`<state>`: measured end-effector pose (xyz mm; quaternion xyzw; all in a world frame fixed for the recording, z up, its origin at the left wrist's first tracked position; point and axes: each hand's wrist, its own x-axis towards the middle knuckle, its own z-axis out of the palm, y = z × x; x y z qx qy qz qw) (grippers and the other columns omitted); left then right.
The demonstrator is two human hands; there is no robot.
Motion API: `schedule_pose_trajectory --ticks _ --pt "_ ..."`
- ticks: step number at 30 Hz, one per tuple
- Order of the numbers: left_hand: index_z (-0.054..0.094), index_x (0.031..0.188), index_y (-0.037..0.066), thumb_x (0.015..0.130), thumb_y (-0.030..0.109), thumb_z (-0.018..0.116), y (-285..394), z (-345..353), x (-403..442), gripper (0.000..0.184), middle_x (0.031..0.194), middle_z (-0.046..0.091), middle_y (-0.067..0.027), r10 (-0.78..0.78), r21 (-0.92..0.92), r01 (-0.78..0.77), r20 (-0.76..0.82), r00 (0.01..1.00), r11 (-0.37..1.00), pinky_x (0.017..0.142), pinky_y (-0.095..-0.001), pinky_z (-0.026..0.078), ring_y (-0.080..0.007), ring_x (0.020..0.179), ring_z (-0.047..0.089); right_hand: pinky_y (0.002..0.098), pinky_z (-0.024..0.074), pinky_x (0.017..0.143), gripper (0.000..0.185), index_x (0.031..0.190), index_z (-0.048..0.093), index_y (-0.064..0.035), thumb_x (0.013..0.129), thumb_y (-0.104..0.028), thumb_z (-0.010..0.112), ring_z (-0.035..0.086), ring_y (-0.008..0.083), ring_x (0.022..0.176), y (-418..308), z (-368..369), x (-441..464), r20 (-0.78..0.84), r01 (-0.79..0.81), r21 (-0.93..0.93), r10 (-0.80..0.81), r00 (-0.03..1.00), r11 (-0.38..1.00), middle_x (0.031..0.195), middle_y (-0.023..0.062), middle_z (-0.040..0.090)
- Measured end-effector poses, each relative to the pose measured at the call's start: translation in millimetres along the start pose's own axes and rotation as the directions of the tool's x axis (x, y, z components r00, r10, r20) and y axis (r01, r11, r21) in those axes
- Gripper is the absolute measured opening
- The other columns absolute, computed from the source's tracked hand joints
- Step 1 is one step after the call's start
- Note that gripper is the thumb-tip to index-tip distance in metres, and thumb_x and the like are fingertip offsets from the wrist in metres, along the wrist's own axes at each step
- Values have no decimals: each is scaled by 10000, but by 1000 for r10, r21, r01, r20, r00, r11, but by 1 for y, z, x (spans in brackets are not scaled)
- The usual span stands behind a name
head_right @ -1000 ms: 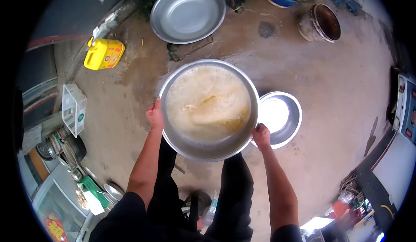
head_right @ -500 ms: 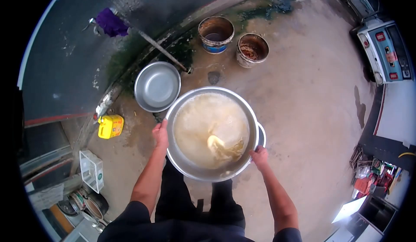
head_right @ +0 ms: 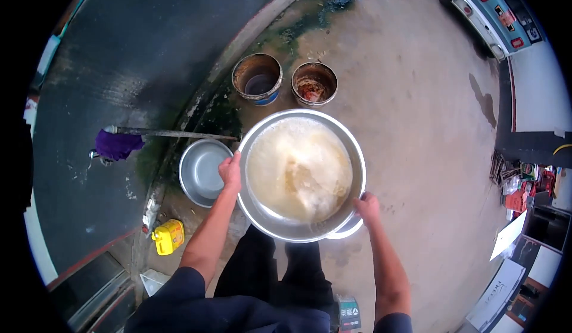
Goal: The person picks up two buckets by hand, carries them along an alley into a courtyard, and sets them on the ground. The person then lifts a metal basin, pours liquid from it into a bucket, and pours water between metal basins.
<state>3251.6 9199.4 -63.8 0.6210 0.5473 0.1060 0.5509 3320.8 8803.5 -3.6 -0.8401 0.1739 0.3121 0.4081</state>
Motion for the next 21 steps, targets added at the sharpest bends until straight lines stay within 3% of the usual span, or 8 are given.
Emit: schedule_pose_trajectory --ticks 4,5,6,11,15,18,21 --pt "566 662 -27 744 284 580 -8 18 44 323 719 579 -121 -20 -64 16 -65 998 998 670 -324 395 -201 687 514 271 443 422 180 733 549 58 652 -103 544 539 165 444 -33 -1 50 38 40 -62 -38 999 997 574 120 554" --pt "568 784 -41 737 294 597 -13 23 51 340 828 570 -134 -130 -176 112 -91 987 978 728 -330 398 -218 783 516 278 450 430 176 735 554 55 648 -98 553 544 170 440 -40 -2 59 62 58 -37 -56 997 998 561 120 552" --pt "524 921 -56 731 304 610 5 18 47 416 926 538 -143 -166 -165 171 44 985 971 773 -326 394 -231 855 503 278 450 430 176 735 554 55 648 -98 553 544 170 440 -47 -1 60 71 33 -48 -30 997 998 561 120 552" --pt "541 830 -51 721 290 623 -26 46 114 368 849 543 -107 -207 -204 181 -114 972 962 727 -317 400 -204 782 502 289 466 446 177 723 551 54 639 -101 559 570 178 479 -101 18 114 56 30 -115 -23 998 993 582 123 562" --pt "545 808 -42 700 294 643 -3 54 144 367 865 537 -100 -216 -242 211 5 976 947 716 -307 402 -191 786 499 296 472 449 189 730 550 59 638 -106 559 574 186 495 -119 39 153 56 44 -183 -34 998 982 595 122 565" --pt "547 811 -39 673 303 666 3 69 180 388 913 526 -107 -255 -99 246 -88 963 964 726 -297 403 -185 809 499 295 474 446 197 738 551 63 639 -107 561 573 184 499 -136 53 179 63 37 -149 -28 998 988 602 124 565" --pt "534 817 -21 641 292 701 5 73 198 396 835 539 -78 -275 -207 233 -209 938 950 716 -292 396 -163 785 482 290 478 442 198 747 554 63 643 -105 564 571 181 501 -138 72 191 77 1 -115 8 997 993 611 126 566"
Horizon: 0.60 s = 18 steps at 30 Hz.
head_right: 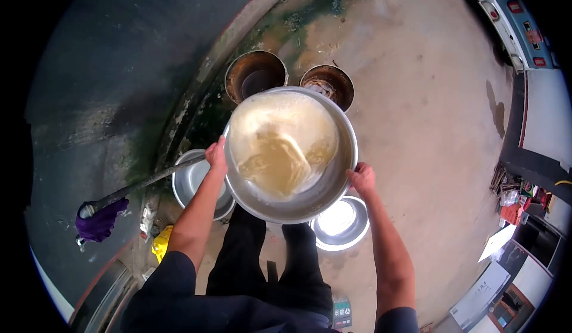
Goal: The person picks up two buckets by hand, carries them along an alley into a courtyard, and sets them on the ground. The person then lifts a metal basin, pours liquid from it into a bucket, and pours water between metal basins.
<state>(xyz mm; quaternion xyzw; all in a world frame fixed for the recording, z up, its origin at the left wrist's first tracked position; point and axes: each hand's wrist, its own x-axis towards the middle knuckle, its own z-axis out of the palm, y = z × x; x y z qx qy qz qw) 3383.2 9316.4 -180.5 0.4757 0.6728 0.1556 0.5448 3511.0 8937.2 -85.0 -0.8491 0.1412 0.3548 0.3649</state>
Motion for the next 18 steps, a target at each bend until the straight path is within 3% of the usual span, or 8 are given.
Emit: schedule_pose_trajectory --ticks 2,5,6,13,16,18 --pt "495 900 -29 636 302 703 11 2 12 472 908 520 -93 -4 144 -2 41 999 990 742 -292 390 -170 821 469 288 487 436 192 750 555 64 651 -99 570 572 178 511 -7 11 10 -1 -27 18 27 1000 999 627 126 569" --pt "503 886 -28 638 305 700 14 7 36 460 892 526 -93 14 156 -27 82 997 987 742 -295 392 -177 813 474 267 478 440 166 754 541 58 680 -91 551 562 177 514 -19 22 19 35 -22 28 21 999 999 630 110 558" --pt "502 883 -27 641 306 698 7 12 51 456 886 527 -91 71 188 -75 30 997 979 739 -297 391 -174 806 472 267 473 428 152 739 538 51 682 -89 553 557 175 500 -20 25 24 47 -27 52 25 999 998 624 108 557" --pt "531 806 -17 648 296 687 -10 19 85 384 873 529 -71 0 240 -22 89 996 971 728 -306 391 -169 792 470 273 465 408 123 705 526 35 678 -82 552 549 170 472 -49 21 30 74 -25 47 21 997 999 609 109 553" --pt "544 777 -12 647 292 685 -19 21 91 360 880 534 -70 -27 244 15 43 999 970 732 -313 392 -172 795 471 268 465 406 122 703 521 33 682 -84 551 548 171 467 -59 17 27 49 -37 21 36 998 999 601 107 551" --pt "508 976 -46 676 352 639 -2 21 78 515 1039 483 -147 -110 264 80 102 989 961 828 -326 370 -241 941 466 266 467 403 125 706 517 37 684 -81 549 549 170 465 -66 14 26 69 -36 83 31 997 996 598 109 550"
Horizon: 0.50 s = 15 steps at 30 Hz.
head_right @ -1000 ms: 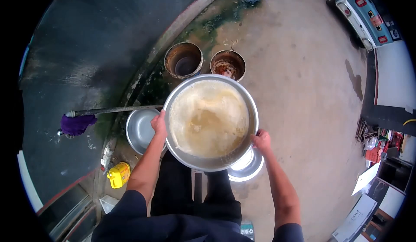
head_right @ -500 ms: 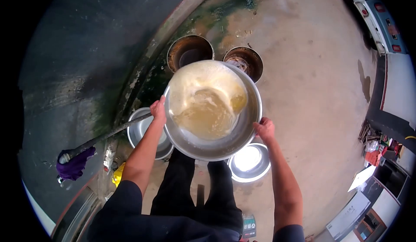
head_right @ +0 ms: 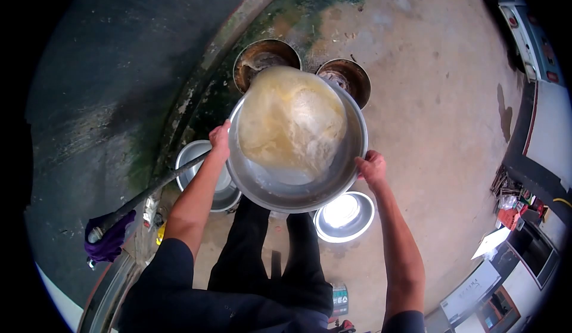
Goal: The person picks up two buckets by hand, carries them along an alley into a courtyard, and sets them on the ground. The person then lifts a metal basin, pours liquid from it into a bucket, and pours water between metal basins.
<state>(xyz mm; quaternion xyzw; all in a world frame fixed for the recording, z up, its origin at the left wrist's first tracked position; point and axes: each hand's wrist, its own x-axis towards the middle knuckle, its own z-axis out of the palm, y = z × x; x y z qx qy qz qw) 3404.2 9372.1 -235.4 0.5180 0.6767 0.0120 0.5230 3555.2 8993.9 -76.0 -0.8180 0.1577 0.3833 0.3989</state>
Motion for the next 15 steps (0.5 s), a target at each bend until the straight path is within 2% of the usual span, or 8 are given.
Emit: schedule_pose_trajectory --ticks 4,6,9,13,15 --pt "516 954 -41 680 335 641 7 1 -6 482 1053 479 -146 4 32 -4 -3 1000 999 823 -321 372 -237 940 465 264 452 386 146 706 530 55 668 -83 555 544 154 462 -12 -4 -1 -3 -22 12 22 1000 1000 582 102 546" --pt "558 798 1 650 284 685 -1 5 1 343 860 559 -81 3 4 -3 -57 998 1000 735 -310 395 -183 782 487 258 448 385 150 711 527 55 670 -87 554 538 151 454 -19 -6 -3 -23 -21 -19 20 1000 1000 577 97 543" --pt "559 785 2 652 281 684 3 4 -1 334 856 559 -82 -16 7 16 15 1000 1000 731 -313 395 -183 780 486 250 440 380 151 714 528 56 673 -88 548 528 147 442 -28 -7 -6 -28 -25 -18 25 999 1000 564 94 537" --pt "567 764 10 667 280 671 10 3 -6 305 819 567 -79 -38 -27 38 -28 999 999 722 -310 394 -176 758 486 243 426 374 153 713 527 57 675 -91 540 516 141 428 -37 -6 -9 -28 -16 -1 16 999 1000 558 91 534" --pt "572 771 20 689 278 650 3 3 6 282 827 568 -78 -26 86 20 59 998 996 724 -310 396 -175 766 489 240 417 373 160 722 530 60 674 -93 534 508 138 422 -44 -6 -10 -3 18 12 -18 1000 1000 559 93 534"
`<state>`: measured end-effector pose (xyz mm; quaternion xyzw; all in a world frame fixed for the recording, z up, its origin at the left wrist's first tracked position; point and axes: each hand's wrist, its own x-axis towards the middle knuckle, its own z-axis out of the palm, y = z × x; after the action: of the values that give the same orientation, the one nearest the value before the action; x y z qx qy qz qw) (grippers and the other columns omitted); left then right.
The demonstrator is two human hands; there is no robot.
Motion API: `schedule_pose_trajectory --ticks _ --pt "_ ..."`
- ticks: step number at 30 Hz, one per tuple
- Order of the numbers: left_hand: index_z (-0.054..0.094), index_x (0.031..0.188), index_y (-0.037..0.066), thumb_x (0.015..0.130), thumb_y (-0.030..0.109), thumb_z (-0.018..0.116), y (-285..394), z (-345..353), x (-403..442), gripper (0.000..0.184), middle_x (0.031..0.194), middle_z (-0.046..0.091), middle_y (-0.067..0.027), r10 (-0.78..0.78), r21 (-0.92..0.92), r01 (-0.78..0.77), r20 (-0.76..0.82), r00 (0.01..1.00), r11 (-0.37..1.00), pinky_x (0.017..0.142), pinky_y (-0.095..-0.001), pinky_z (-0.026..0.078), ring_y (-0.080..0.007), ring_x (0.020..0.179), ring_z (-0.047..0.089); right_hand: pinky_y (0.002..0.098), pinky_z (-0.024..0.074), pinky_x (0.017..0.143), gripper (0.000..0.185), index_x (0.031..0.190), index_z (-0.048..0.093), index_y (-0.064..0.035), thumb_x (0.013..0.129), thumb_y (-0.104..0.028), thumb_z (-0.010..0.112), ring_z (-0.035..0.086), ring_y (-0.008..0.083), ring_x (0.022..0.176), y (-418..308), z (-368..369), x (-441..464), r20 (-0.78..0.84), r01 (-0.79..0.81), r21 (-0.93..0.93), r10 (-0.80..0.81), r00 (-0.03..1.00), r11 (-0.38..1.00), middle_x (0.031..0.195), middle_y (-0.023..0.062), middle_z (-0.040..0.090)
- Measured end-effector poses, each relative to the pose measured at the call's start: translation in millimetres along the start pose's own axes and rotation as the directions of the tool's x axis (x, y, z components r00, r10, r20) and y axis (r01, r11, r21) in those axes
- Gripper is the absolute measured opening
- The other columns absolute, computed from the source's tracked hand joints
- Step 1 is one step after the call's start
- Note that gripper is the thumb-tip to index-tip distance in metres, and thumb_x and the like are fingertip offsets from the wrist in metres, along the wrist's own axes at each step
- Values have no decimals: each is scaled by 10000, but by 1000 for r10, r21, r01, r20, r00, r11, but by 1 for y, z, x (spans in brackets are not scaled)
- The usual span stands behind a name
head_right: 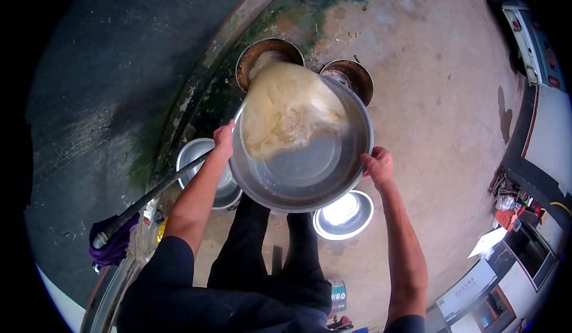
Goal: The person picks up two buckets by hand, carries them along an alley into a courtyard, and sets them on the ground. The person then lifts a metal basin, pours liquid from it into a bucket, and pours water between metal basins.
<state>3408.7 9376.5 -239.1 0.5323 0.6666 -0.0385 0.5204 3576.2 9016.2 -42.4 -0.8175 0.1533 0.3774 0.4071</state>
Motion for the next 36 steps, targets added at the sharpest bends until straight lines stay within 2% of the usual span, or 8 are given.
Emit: schedule_pose_trajectory --ticks 3,6,9,12,22,24,31,36 --pt "578 766 34 701 267 636 -8 4 8 249 840 569 -68 -67 -123 67 3 998 990 730 -310 395 -175 776 492 240 415 376 166 732 536 63 672 -91 532 505 136 420 -6 1 -1 -23 -23 -14 23 999 1000 557 90 533" --pt "558 863 -22 706 308 600 -7 3 13 368 931 542 -125 -74 -120 84 83 994 989 758 -325 399 -217 846 501 241 423 374 162 726 530 55 686 -102 533 516 141 429 -8 3 -3 -23 -16 -14 16 1000 1000 578 95 540" --pt "563 847 -21 710 288 589 5 -2 1 339 883 562 -120 -122 -117 142 160 980 983 732 -324 408 -220 803 511 235 414 371 167 729 530 60 688 -101 533 510 136 425 -16 4 -6 -46 -25 -47 23 999 999 571 93 537" --pt "567 845 -16 715 263 582 8 -3 -11 308 856 576 -116 -80 -53 88 137 987 995 711 -322 413 -220 774 517 230 405 370 166 723 533 60 692 -103 532 501 131 419 -8 6 -4 -68 -29 -37 27 997 999 561 88 531" --pt "581 834 -11 725 257 584 10 -2 -6 289 881 574 -120 -89 -113 103 121 989 988 706 -318 409 -206 792 515 220 376 358 168 717 536 56 703 -111 527 468 120 397 -24 3 -8 -90 46 -7 -46 995 999 546 78 520" --pt "582 843 -12 730 255 579 15 -2 -2 290 897 572 -125 -100 -80 121 228 969 989 711 -310 407 -204 808 515 233 378 359 161 722 528 66 698 -93 520 467 120 395 -33 0 -8 -93 48 -7 -48 994 999 543 73 513" --pt "579 870 -21 739 261 566 15 3 7 311 908 572 -121 -85 -29 92 198 977 995 707 -311 410 -201 802 517 231 363 350 161 721 531 64 699 -95 520 454 117 384 -53 0 -8 -116 93 6 -91 989 996 530 67 503" --pt "572 891 -21 744 248 545 55 -9 -23 308 900 570 -126 -98 76 87 161 982 993 686 -331 421 -209 793 522 230 351 342 174 726 531 67 703 -105 527 445 116 378 -72 5 -8 -129 108 11 -106 986 994 531 63 498"
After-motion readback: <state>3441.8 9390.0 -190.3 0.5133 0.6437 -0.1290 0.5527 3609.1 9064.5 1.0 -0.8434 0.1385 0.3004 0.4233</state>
